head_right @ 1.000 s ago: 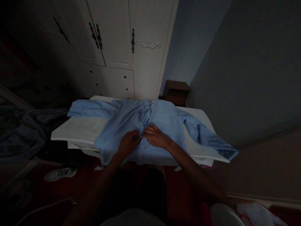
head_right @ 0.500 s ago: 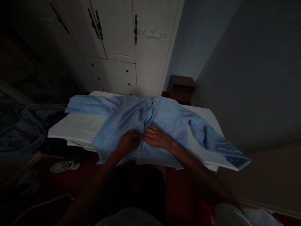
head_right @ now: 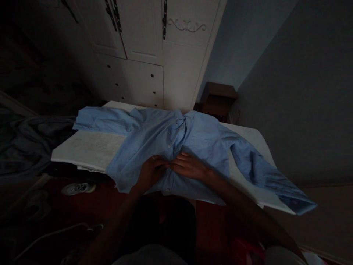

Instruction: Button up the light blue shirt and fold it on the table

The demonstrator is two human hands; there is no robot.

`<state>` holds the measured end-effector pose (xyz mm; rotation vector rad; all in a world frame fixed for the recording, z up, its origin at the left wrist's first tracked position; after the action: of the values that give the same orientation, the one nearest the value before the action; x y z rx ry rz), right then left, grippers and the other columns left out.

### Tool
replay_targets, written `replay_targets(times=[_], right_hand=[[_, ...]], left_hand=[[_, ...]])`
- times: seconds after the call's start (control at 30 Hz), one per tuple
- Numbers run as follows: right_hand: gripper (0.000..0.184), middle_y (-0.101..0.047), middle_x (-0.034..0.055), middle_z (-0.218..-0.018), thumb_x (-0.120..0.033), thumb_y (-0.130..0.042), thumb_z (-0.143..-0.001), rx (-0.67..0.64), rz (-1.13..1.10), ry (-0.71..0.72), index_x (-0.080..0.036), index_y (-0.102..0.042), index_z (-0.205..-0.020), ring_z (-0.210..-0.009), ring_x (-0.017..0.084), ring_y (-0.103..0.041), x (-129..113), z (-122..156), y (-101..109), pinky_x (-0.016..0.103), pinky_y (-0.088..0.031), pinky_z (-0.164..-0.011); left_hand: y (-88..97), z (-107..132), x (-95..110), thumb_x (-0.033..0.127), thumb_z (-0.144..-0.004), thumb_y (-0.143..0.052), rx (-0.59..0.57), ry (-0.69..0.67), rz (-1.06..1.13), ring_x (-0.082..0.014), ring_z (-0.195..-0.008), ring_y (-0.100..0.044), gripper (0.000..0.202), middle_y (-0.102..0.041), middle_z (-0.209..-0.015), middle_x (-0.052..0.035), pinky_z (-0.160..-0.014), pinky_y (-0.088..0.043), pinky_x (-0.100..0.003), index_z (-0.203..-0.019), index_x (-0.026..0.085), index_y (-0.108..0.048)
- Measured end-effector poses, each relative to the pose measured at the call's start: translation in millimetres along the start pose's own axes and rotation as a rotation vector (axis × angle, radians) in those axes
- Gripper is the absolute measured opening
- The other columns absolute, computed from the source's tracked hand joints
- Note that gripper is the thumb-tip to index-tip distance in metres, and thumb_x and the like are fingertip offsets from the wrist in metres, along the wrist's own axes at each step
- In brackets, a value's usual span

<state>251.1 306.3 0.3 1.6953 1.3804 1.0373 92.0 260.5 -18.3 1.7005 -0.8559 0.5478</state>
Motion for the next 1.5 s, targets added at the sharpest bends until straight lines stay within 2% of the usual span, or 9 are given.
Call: replay_targets(times=[0.17,0.37,0.6,0.87,1.03,1.17,1.37,1.5], right_hand=[[0.018,-0.070,0.0036,-0.086,-0.013,-0.049,-0.097,0.094,-0.059,-0.008,-0.017,-0.064,-0.088,-0.073,0.014,-0.057,0.6,-0.4,-0.4,0.030,-0.047,-0.065],[0.007,-0.072,0.0052,-0.088,-0.009,-0.058,-0.091,0.208,-0.126,-0.028,-0.014,-0.063,-0.092,-0.066,0.013,-0.056,0.2,-3.6,6.0,0.030,-0.048,-0.059],[0.010,-0.072,0.0084,-0.097,-0.008,-0.059,-0.091,0.223,-0.129,-0.022,-0.014,-0.064,-0.097,-0.072,0.014,-0.061,-1.9,2.2,5.9,0.031,-0.052,-0.064],[0.019,-0.073,0.0067,-0.093,-0.013,-0.055,-0.094,0.174,-0.170,-0.115,-0.016,-0.062,-0.111,-0.072,0.016,-0.063,0.3,6.2,-0.3,0.031,-0.054,-0.065],[0.015,-0.073,0.0073,-0.085,-0.017,-0.054,-0.096,0.119,-0.207,-0.156,-0.015,-0.063,-0.107,-0.069,0.016,-0.064,2.8,6.6,-2.4,0.031,-0.054,-0.063],[0.015,-0.074,0.0081,-0.092,-0.014,-0.054,-0.095,0.128,-0.186,-0.136,-0.015,-0.064,-0.106,-0.074,0.016,-0.066,1.9,6.6,-2.1,0.031,-0.055,-0.066],[0.014,-0.073,0.0077,-0.094,-0.012,-0.053,-0.095,0.112,-0.125,-0.110,-0.016,-0.066,-0.099,-0.075,0.016,-0.065,0.2,4.5,-1.4,0.032,-0.054,-0.068],[0.012,-0.073,0.0081,-0.096,-0.011,-0.055,-0.095,0.119,-0.075,-0.060,-0.015,-0.066,-0.097,-0.074,0.016,-0.064,-1.5,2.4,0.2,0.032,-0.052,-0.067]], left_hand=[[-0.2,1.8,-2.2,0.014,-0.086,-0.065,0.026,0.023,0.079,-0.0158,-0.082,-0.062,0.015,-0.070,-0.084,-0.0024,-0.077,-0.048,-0.029,-0.086,0.022,-0.077],[2.6,2.4,-1.6,0.011,-0.085,-0.063,0.030,0.025,0.141,-0.0150,-0.082,-0.064,0.018,-0.071,-0.085,-0.0021,-0.075,-0.050,-0.028,-0.086,0.023,-0.077],[1.0,3.2,-0.4,0.011,-0.088,-0.058,-0.014,0.004,0.076,-0.0165,-0.085,-0.063,0.023,-0.071,-0.088,-0.0033,-0.079,-0.051,-0.031,-0.091,0.024,-0.076],[2.5,3.0,-0.8,0.017,-0.090,-0.058,0.019,0.091,0.147,-0.0165,-0.086,-0.064,0.019,-0.071,-0.087,-0.0033,-0.080,-0.052,-0.032,-0.089,0.024,-0.076],[0.2,2.4,-1.3,0.017,-0.089,-0.061,0.022,0.059,0.120,-0.0158,-0.085,-0.064,0.017,-0.071,-0.087,-0.0024,-0.079,-0.051,-0.030,-0.090,0.024,-0.076],[-1.9,3.1,-2.3,0.015,-0.088,-0.062,0.025,0.042,0.098,-0.0153,-0.087,-0.064,0.016,-0.072,-0.089,-0.0023,-0.082,-0.051,-0.030,-0.091,0.023,-0.076],[-5.1,2.9,-0.2,0.017,-0.088,-0.063,0.000,0.085,-0.008,-0.0180,-0.087,-0.065,0.014,-0.073,-0.090,-0.0040,-0.082,-0.052,-0.033,-0.092,0.021,-0.076],[-5.0,2.8,3.3,0.014,-0.090,-0.057,-0.015,0.047,-0.046,-0.0186,-0.089,-0.065,0.020,-0.073,-0.093,-0.0050,-0.085,-0.051,-0.034,-0.095,0.020,-0.075]])
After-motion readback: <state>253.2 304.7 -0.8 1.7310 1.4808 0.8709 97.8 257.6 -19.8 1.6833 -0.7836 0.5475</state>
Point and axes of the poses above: each hand's wrist, its own z-axis away from the middle knuckle, its own y-axis out of the back of the hand, x = y × z, the point moved 4 cm from there along -z, towards the middle knuckle
